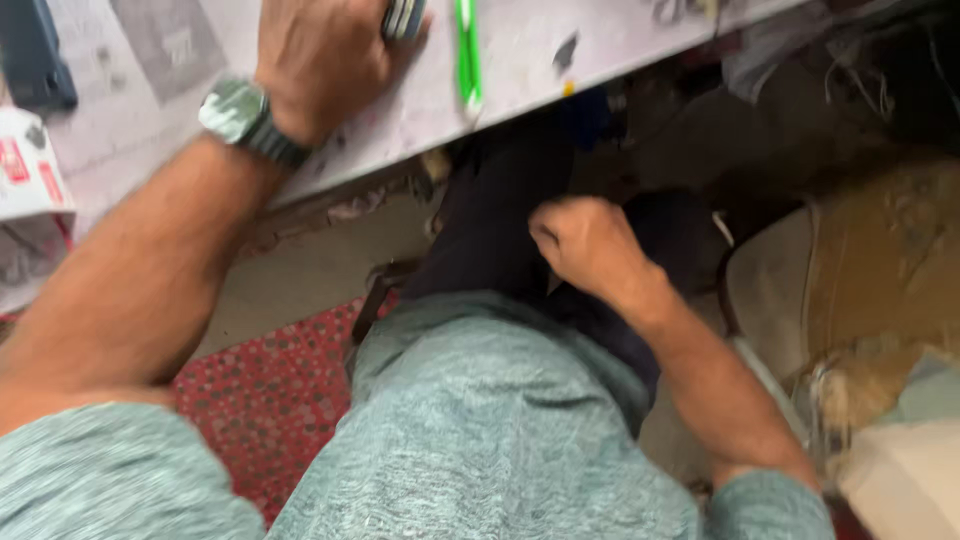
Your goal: The person uses a green utility knife to pry open the back cover of a small black mobile phone. After removing the cover, they use a blue brush to clean the internal components and then apply a liquid from a spray bottle to the device.
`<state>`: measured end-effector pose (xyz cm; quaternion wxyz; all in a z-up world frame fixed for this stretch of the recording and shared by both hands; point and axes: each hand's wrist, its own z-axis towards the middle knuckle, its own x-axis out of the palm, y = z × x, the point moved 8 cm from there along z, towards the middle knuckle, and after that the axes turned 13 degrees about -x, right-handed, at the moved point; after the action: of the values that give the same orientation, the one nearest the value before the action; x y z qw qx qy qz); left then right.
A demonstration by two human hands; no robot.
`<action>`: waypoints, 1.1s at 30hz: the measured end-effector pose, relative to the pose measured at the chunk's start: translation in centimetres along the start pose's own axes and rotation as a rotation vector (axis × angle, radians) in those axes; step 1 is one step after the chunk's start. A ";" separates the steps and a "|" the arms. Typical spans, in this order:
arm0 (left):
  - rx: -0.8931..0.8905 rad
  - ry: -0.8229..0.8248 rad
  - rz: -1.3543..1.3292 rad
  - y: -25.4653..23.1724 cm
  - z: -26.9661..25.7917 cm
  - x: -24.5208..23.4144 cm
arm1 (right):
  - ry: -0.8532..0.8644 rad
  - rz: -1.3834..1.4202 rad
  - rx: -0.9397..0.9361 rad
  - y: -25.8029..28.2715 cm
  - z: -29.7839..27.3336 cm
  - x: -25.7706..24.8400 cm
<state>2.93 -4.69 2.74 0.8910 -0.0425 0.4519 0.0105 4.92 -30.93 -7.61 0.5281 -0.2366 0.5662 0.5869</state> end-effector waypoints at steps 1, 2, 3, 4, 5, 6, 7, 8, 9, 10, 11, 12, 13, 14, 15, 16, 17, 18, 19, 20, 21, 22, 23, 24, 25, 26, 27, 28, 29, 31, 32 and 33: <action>0.010 -0.004 -0.044 -0.4 0.4 -0.8 | 0.183 -0.074 0.067 -2.9 -1.3 2.2; 0.020 -0.013 -0.080 -0.8 0.7 -1.8 | 0.360 -0.154 0.127 -6.1 -2.6 4.2; 0.031 -0.021 -0.117 -1.1 1.2 -2.6 | 0.557 -0.073 0.144 -9.3 -3.7 6.4; -0.008 0.031 -0.133 -1.3 1.9 -2.5 | 0.753 0.009 0.163 -12.2 -4.8 8.7; -0.048 0.082 -0.149 -1.1 2.9 -2.2 | 0.837 0.097 0.179 -14.7 -5.1 10.5; -0.076 0.112 -0.162 -1.2 3.4 -2.1 | 0.925 0.206 0.211 -16.7 -6.2 11.7; -0.103 0.140 -0.175 -1.1 4.0 -2.0 | 0.986 0.303 0.246 -18.3 -6.9 12.7; -0.120 0.141 -0.185 -1.0 4.8 -1.8 | 1.011 0.387 0.279 -19.9 -6.9 13.2; -0.137 0.140 -0.196 -0.9 5.5 -1.5 | 1.027 0.462 0.318 -21.0 -6.5 13.4; -0.165 0.160 -0.206 -0.8 5.7 -1.6 | 1.046 0.550 0.357 -21.3 -6.8 13.3; -0.175 0.188 -0.201 -0.6 6.0 -1.5 | 1.058 0.627 0.395 -21.3 -6.9 12.8; -0.175 0.208 -0.197 -0.3 6.6 -1.2 | 1.066 0.690 0.430 -21.3 -6.8 12.0; -0.174 0.228 -0.194 -0.5 7.0 -0.9 | 1.074 0.748 0.462 -20.9 -6.8 10.8; -0.184 0.253 -0.191 -0.3 7.5 -0.8 | 1.087 0.801 0.467 -19.9 -6.2 10.1; -0.195 0.277 -0.188 -0.3 8.0 -0.7 | 1.101 0.849 0.466 -19.0 -5.5 9.2; -0.198 0.305 -0.184 -0.1 8.4 -0.7 | 1.112 0.901 0.462 -17.4 -5.2 8.6; -0.185 0.305 -0.171 -0.2 8.8 -0.9 | 1.127 0.936 0.452 -15.8 -4.9 8.0; -0.171 0.305 -0.158 -0.4 9.0 -0.9 | 1.134 0.977 0.447 -14.4 -4.8 7.7; -0.156 0.306 -0.146 -0.4 9.1 -1.0 | 1.120 0.991 0.440 -12.9 -4.2 7.7; -0.163 0.316 -0.147 -0.4 9.0 -0.9 | 1.105 0.997 0.445 -11.7 -4.2 7.5; -0.171 0.327 -0.148 -0.2 9.2 -0.7 | 1.083 1.000 0.452 -10.5 -4.1 7.7; -0.175 0.338 -0.149 -0.1 9.2 -0.6 | 1.045 0.996 0.452 -9.3 -3.7 8.2; -0.181 0.341 -0.138 -0.1 8.7 -0.6 | 1.016 1.004 0.453 -7.9 -3.4 8.9; -0.177 0.342 -0.136 0.0 8.6 -0.5 | 0.975 1.007 0.463 -6.9 -3.0 9.6; -0.172 0.343 -0.134 0.2 8.5 -0.3 | 0.950 1.017 0.463 -5.8 -2.6 10.5; -0.175 0.328 -0.149 0.4 8.4 -0.3 | 0.927 1.033 0.463 -4.6 -2.1 11.6; -0.177 0.314 -0.165 0.5 8.0 -0.3 | 0.907 1.042 0.457 -3.6 -1.4 12.8; -0.168 0.303 -0.188 0.7 8.1 -0.5 | 0.881 1.058 0.458 -2.7 -0.3 14.3; -0.160 0.292 -0.180 1.1 8.1 -0.7 | 0.856 1.066 0.461 -1.7 1.1 15.9; -0.158 0.264 -0.201 1.1 7.6 -0.8 | 0.810 1.056 0.487 -0.9 3.1 18.4; -0.170 0.260 -0.232 1.3 7.6 -0.6 | 0.794 1.039 0.495 -0.8 4.5 19.7; -0.183 0.257 -0.264 1.6 7.5 -0.3 | 0.787 1.014 0.497 -0.6 5.8 20.9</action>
<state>8.66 -2.47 7.31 0.8121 -0.1831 0.5495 -0.0709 0.36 -18.41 -24.77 -0.0185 -0.0099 0.8744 0.4847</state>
